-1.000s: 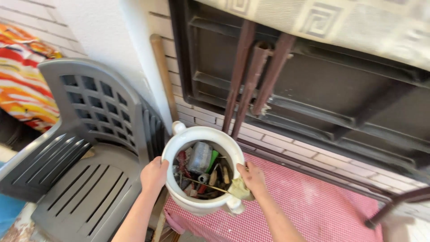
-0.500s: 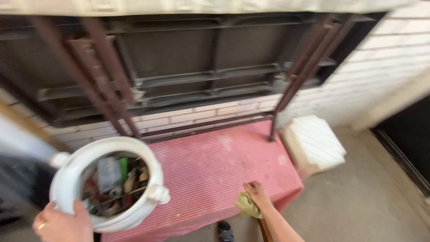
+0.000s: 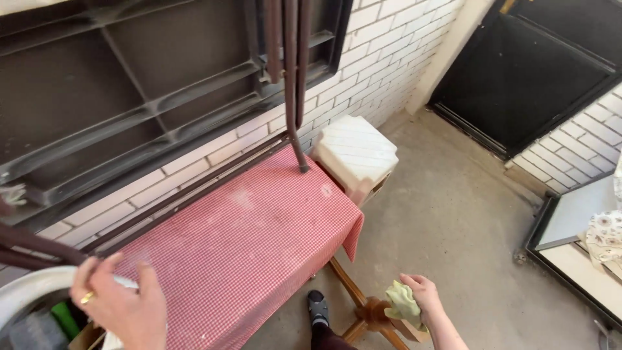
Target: Wiping down a bicycle with a cloth and moving storage containers in a garage area.
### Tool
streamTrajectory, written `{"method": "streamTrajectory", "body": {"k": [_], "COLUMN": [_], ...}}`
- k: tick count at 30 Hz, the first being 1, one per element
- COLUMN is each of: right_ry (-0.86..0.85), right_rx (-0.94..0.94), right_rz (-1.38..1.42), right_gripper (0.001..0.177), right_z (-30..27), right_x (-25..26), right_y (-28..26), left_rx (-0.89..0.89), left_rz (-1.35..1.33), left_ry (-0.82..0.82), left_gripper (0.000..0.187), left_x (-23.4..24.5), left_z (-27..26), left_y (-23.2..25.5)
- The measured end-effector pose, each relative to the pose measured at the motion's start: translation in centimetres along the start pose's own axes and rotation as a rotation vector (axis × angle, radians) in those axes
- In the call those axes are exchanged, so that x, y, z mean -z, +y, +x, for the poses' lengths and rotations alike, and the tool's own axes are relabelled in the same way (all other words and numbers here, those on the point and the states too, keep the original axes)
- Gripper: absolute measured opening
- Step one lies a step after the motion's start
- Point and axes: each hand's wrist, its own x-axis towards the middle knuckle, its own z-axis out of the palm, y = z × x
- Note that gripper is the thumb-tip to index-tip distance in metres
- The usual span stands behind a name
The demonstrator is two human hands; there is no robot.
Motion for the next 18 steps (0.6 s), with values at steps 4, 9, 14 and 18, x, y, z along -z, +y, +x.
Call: {"method": "streamTrajectory", "body": {"k": [4, 9, 14, 18], "right_ry": [-0.046, -0.080, -0.149, -0.158], "right_rx": [-0.023, 0.019, -0.026, -0.086], "right_rz": [0.114, 0.166, 0.227, 0.221], "right_gripper": [0.039, 0.033, 0.058, 0.074], "right_z": [4.6, 10.9, 18.1, 24.5], "right_x": [-0.4, -3.5, -7.2, -9.1], "right_y": [-1.3, -8.7, -17.6, -20.9], "left_rx": [0.280, 0.242, 0.251, 0.245], "left_rz": [-0.083, -0.065, -0.126, -0.180], "left_ry": [-0.427, -0.838, -1.371, -1.465], "left_gripper": [0.036, 0.027, 0.039, 0.042], "left_x": [-4.4, -14.8, -26.9, -36.6], "left_z": [-0.7, -3.4, -1.7, 1.3], "left_y": [4.2, 7.2, 16.3, 24.5]}}
